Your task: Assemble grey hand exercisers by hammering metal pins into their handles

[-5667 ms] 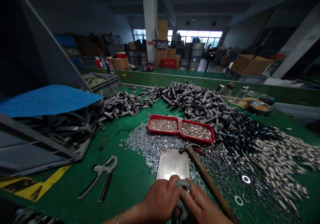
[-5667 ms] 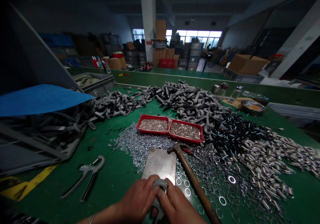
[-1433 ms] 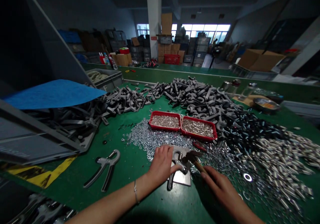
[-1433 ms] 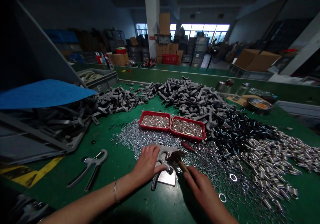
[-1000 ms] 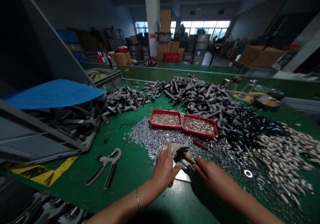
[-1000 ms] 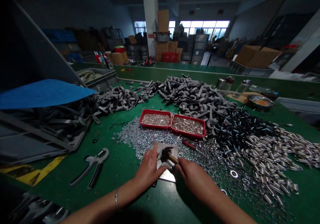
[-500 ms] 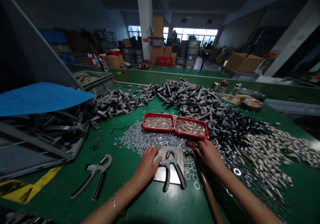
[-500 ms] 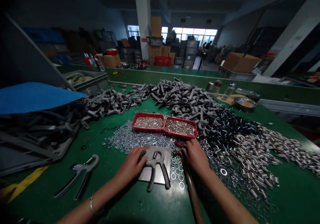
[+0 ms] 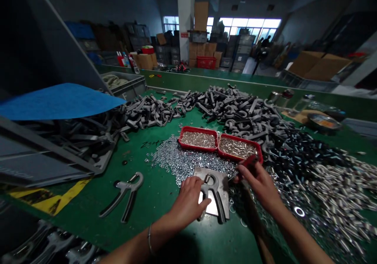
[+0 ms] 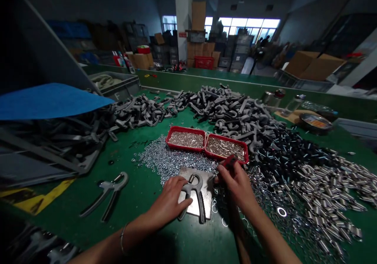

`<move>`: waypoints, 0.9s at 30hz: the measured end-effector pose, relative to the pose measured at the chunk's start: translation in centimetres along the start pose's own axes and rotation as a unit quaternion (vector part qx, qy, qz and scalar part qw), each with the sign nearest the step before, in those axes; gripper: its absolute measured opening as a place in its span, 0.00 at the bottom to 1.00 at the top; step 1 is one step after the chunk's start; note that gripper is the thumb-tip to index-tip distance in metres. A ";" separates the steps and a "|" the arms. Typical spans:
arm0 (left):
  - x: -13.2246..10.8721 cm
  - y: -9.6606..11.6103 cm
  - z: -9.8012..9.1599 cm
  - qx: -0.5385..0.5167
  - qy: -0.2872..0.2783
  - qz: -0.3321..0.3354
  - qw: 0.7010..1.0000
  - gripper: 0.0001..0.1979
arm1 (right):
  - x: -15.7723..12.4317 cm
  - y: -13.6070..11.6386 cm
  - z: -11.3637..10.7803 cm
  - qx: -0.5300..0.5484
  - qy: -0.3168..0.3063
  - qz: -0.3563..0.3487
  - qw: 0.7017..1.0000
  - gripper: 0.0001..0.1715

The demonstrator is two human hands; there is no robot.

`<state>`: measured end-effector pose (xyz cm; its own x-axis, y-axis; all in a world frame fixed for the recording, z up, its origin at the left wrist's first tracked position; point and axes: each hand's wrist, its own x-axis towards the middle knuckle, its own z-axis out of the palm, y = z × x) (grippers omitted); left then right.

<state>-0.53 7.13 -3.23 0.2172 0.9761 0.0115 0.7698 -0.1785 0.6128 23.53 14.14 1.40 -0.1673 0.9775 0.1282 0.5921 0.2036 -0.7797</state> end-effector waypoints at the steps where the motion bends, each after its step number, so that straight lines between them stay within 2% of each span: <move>1: 0.0 -0.1 -0.1 -0.003 -0.002 0.000 1.000 0.21 | -0.8 -0.5 1.2 0.106 -0.004 0.026 0.994 0.17; 3: 0.1 -0.1 -0.1 -0.006 -0.012 0.001 1.000 0.20 | -2.0 -1.1 3.8 0.258 0.000 0.077 0.963 0.19; 6: 0.5 0.0 -0.3 -0.006 -0.033 0.000 0.999 0.19 | -2.7 -1.1 6.8 0.277 0.008 0.112 0.954 0.20; 8: 0.7 0.0 -0.5 -0.006 -0.043 -0.001 0.999 0.18 | -2.6 -0.8 7.7 0.266 0.003 0.117 0.957 0.20; 17: 0.8 -0.2 -0.2 0.000 -0.046 -0.010 0.999 0.22 | -2.3 -0.5 7.8 0.259 0.005 0.114 0.959 0.17; 19: 0.8 -0.2 -0.3 -0.001 -0.050 -0.011 0.999 0.22 | -2.5 -0.6 7.9 0.225 0.005 0.109 0.968 0.16; 24: 0.8 -0.1 -0.3 -0.001 -0.050 -0.011 0.999 0.20 | -3.2 -1.0 8.5 0.028 0.004 0.049 0.998 0.15; 27: 0.7 -0.1 -0.1 -0.002 -0.045 -0.011 0.999 0.19 | -2.0 -1.7 8.5 0.072 -0.024 0.041 0.996 0.15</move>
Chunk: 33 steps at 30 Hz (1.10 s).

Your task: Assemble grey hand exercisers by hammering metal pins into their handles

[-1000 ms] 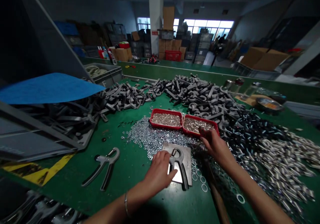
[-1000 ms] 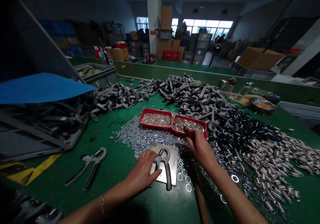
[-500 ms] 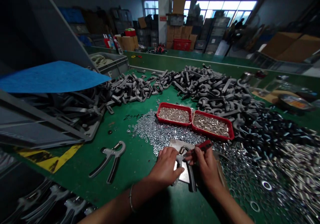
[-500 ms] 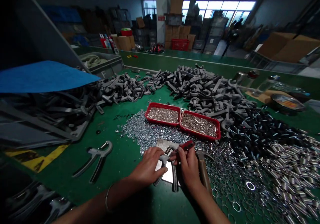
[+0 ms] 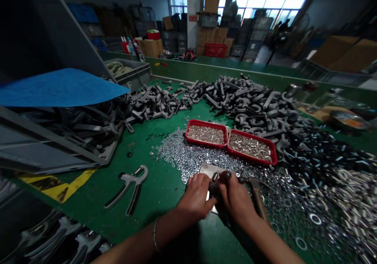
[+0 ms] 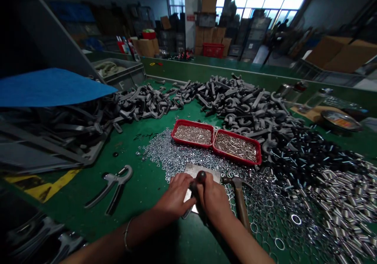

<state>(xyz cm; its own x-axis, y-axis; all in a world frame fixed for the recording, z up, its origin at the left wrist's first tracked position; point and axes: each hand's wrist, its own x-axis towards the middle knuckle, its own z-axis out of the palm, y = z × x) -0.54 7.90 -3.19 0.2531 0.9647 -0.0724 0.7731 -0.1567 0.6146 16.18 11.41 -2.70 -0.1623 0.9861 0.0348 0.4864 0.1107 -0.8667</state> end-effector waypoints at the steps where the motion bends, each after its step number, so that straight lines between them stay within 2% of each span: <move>1: 0.0 0.0 0.0 -0.001 0.004 -0.002 1.000 0.20 | 0.8 -0.3 -0.2 0.035 -0.011 0.006 0.999 0.15; 4: -0.1 0.0 0.0 -0.007 0.007 -0.011 1.000 0.20 | 3.2 -1.0 -1.3 0.122 -0.038 0.027 0.991 0.20; 7: -0.1 0.1 -0.1 -0.009 0.000 -0.008 1.000 0.20 | 3.9 -0.4 -2.4 0.193 -0.043 0.043 0.979 0.24; 10: 0.0 0.0 -0.1 -0.008 0.001 -0.011 1.000 0.20 | 2.4 1.2 -2.5 0.249 -0.029 0.056 0.967 0.19; 14: 0.1 -0.2 0.0 -0.014 0.003 -0.014 1.000 0.20 | 0.0 2.4 -2.0 0.232 -0.001 0.064 0.971 0.16; 17: 0.1 -0.3 0.1 -0.017 0.004 -0.007 1.000 0.20 | -0.7 1.7 -1.9 0.194 0.008 0.060 0.979 0.15; 20: -0.1 -0.3 0.2 -0.017 0.006 -0.006 1.000 0.21 | -0.9 0.8 -1.9 0.096 0.012 0.062 0.993 0.15; 23: -0.2 -0.2 0.1 -0.012 0.003 -0.009 1.000 0.20 | -0.9 0.6 -1.5 -0.025 0.022 0.022 0.999 0.15; 25: -0.2 -0.1 0.0 -0.004 0.002 -0.009 1.000 0.19 | -0.7 0.2 -1.2 -0.047 0.004 -0.007 0.999 0.14; 29: 0.1 0.4 0.0 0.016 0.005 -0.016 1.000 0.19 | -0.4 -2.6 -1.2 0.037 -0.057 -0.022 0.997 0.15; 31: 0.1 0.7 0.0 0.026 0.004 -0.017 1.000 0.18 | -0.2 -4.1 -1.8 0.106 -0.079 -0.022 0.991 0.18; 33: -0.2 1.0 0.1 0.035 0.005 -0.015 0.999 0.18 | 0.6 -4.4 -2.7 0.177 -0.078 -0.023 0.981 0.21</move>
<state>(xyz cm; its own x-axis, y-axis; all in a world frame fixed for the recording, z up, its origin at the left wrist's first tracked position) 0.22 7.57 -2.64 0.2240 0.9711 -0.0818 0.8185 -0.1420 0.5567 16.25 11.85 2.52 -0.3206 0.9469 0.0254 0.1522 0.0780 -0.9853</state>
